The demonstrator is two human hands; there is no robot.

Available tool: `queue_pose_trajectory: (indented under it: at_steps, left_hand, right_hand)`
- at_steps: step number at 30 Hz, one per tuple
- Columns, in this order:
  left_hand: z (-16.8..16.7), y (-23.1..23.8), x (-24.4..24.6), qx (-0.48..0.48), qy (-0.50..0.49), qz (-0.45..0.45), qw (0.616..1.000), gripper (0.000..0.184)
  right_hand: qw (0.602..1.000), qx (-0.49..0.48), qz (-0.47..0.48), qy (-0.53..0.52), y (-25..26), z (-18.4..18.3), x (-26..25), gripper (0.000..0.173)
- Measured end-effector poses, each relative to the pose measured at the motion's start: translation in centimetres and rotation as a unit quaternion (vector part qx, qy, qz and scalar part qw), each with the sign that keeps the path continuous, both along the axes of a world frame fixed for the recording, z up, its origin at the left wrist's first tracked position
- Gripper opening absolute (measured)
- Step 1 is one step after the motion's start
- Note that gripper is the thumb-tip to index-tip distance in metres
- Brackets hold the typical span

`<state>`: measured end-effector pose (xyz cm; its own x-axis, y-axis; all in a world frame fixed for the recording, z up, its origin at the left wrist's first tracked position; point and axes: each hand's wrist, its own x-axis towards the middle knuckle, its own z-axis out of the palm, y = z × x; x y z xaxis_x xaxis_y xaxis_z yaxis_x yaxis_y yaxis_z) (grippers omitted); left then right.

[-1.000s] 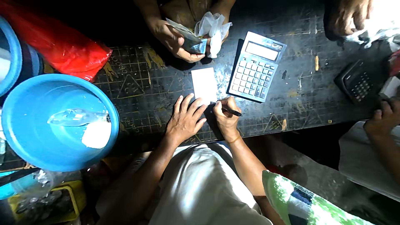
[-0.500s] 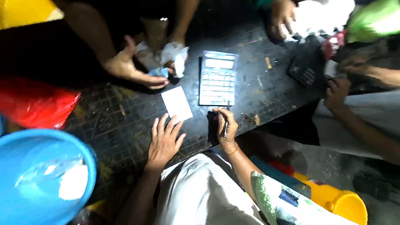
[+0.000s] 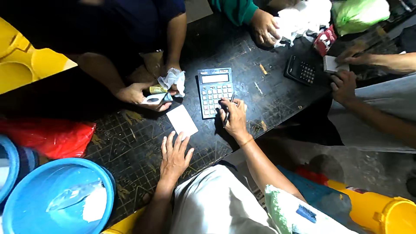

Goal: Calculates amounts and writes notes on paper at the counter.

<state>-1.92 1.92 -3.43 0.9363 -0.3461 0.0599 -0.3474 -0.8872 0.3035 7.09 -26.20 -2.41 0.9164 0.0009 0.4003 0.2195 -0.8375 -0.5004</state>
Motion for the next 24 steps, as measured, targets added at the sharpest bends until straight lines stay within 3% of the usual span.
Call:
queue_pose_trajectory:
  at_steps: [4,11,15,18,21,24]
  left_hand:
    - [-0.2,0.0,0.0,-0.001,-0.005,0.000,1.000,0.052]
    - [-0.2,0.0,0.0,0.001,-0.004,0.002,1.000,0.052]
    - [-0.1,0.0,0.0,-0.001,-0.003,0.002,1.000,0.052]
    - [-0.1,0.0,-0.1,-0.005,-0.001,0.001,1.000,0.052]
    - [-0.3,0.2,-0.2,-0.009,-0.002,0.001,1.000,0.053]
    - [-0.4,0.3,-0.2,-0.010,0.004,0.002,1.000,0.053]
  right_hand:
    - [0.999,-0.031,0.005,0.036,0.1,-0.3,1.4,0.034]
    - [0.999,-0.010,0.036,0.008,0.5,-0.6,0.3,0.032]
    - [0.999,0.002,-0.031,-0.044,-0.3,0.0,-1.4,0.031]
    - [0.999,-0.019,-0.046,-0.022,-0.8,-0.5,-2.6,0.032]
    - [0.998,0.054,-0.017,-0.034,0.4,0.5,-3.5,0.033]
    - [0.962,0.268,0.025,0.053,3.3,1.3,-4.8,0.042]
